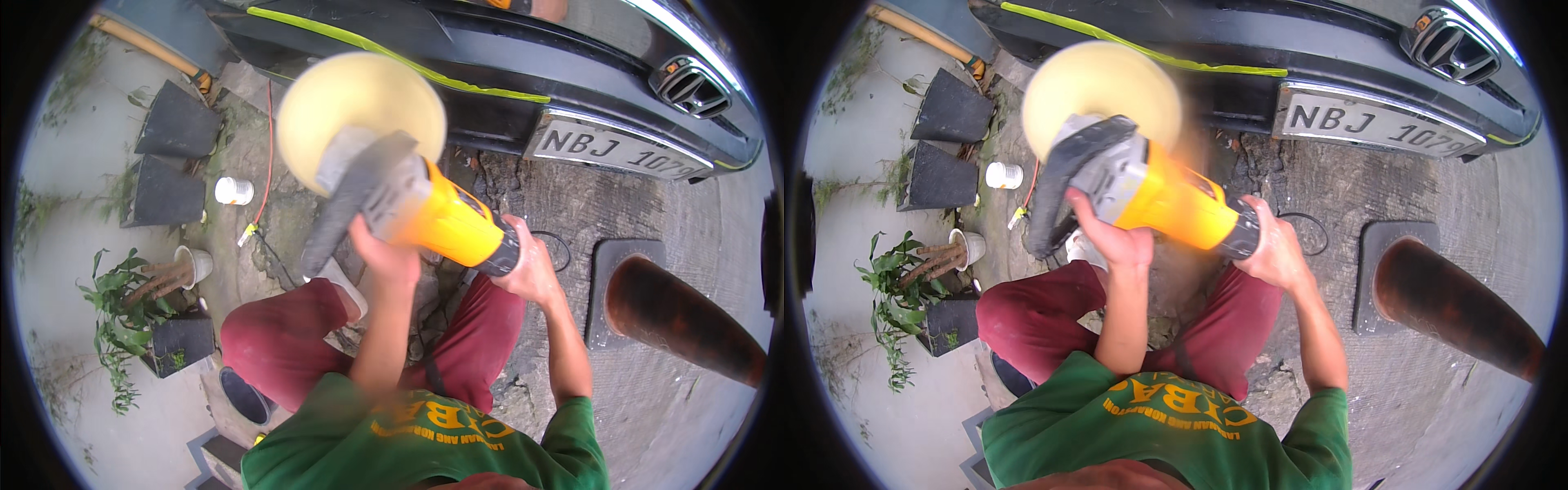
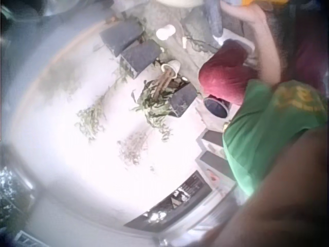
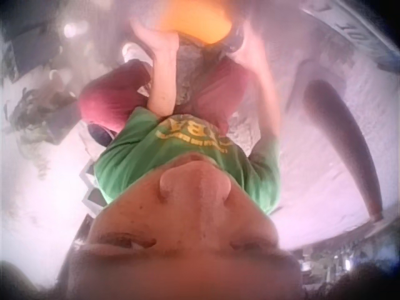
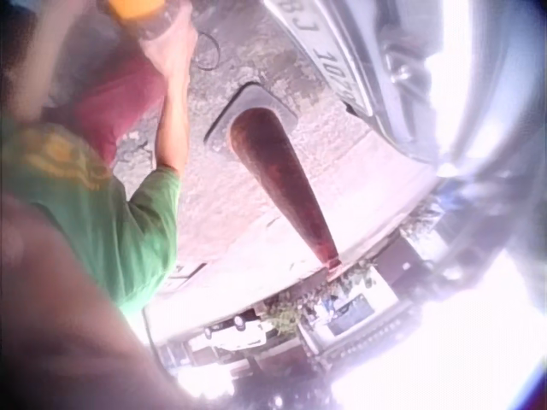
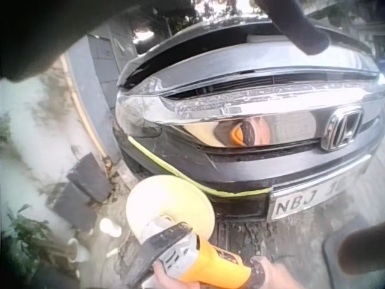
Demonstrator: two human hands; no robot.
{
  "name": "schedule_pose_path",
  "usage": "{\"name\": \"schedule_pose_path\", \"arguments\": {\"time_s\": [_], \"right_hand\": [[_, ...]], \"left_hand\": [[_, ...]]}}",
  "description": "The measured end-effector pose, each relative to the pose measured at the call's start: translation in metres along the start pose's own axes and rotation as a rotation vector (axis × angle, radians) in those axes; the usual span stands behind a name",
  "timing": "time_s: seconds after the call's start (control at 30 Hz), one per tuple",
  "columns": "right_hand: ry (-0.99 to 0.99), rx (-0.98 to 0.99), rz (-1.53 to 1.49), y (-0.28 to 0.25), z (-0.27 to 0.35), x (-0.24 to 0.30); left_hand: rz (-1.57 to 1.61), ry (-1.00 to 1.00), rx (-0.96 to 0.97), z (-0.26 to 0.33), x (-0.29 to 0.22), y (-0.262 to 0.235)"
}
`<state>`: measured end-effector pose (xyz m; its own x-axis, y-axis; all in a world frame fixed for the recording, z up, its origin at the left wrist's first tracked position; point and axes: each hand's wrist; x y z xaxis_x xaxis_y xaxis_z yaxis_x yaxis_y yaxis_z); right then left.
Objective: The person walks from a storage area to a black car parked outside. They apply a white polishing compound by hand to the front bumper, which is marked with yellow tape. The person then uses a yellow electric buffer with a large yellow pad to polish the treated area of the bumper.
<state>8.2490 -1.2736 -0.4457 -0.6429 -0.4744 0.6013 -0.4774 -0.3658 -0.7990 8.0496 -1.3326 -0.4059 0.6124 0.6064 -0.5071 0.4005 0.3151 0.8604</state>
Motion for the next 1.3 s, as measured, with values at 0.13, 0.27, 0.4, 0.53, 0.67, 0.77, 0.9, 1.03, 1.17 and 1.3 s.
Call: {"name": "schedule_pose_path", "arguments": {"time_s": [0.13,0.27,0.4,0.53,0.67,0.77,0.9,1.03,1.17,1.3], "right_hand": [[0.052,-0.045,0.056,-0.017,0.039,-0.022],[0.082,-0.040,0.065,-0.018,0.055,-0.026],[0.027,-0.033,-0.024,-0.016,0.038,-0.007],[0.031,0.048,-0.102,-0.005,0.009,0.040],[0.084,0.063,-0.211,-0.010,-0.009,0.094],[0.078,0.084,-0.246,-0.017,-0.017,0.109],[0.089,0.061,-0.157,-0.015,-0.003,0.084],[0.106,-0.007,-0.017,-0.014,0.031,0.030],[0.147,-0.023,-0.048,-0.013,0.064,-0.015],[0.211,-0.040,-0.005,-0.009,0.089,-0.049]], "left_hand": [[0.056,-0.097,-0.238,0.030,0.043,-0.012],[0.071,-0.155,-0.252,0.043,0.050,-0.010],[-0.116,-0.038,-0.127,0.030,0.030,-0.013],[-0.233,0.075,0.104,-0.009,-0.031,0.023],[-0.214,0.163,-0.020,-0.048,-0.069,0.039],[-0.255,0.131,-0.046,-0.054,-0.082,0.044],[-0.226,0.107,0.000,-0.038,-0.062,0.042],[-0.195,-0.042,-0.139,0.007,-0.011,0.036],[-0.092,-0.123,-0.146,0.045,0.044,-0.009],[-0.191,-0.219,-0.157,0.067,0.064,0.003]]}}
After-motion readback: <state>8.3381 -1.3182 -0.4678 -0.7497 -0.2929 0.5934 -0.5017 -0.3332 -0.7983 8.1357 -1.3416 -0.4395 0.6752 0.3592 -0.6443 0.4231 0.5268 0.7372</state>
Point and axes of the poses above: each hand's wrist, its own z-axis away from the middle knuckle, its own y-axis out of the palm, x = y × z, and after that the axes turned 15 degrees about z, right-handed
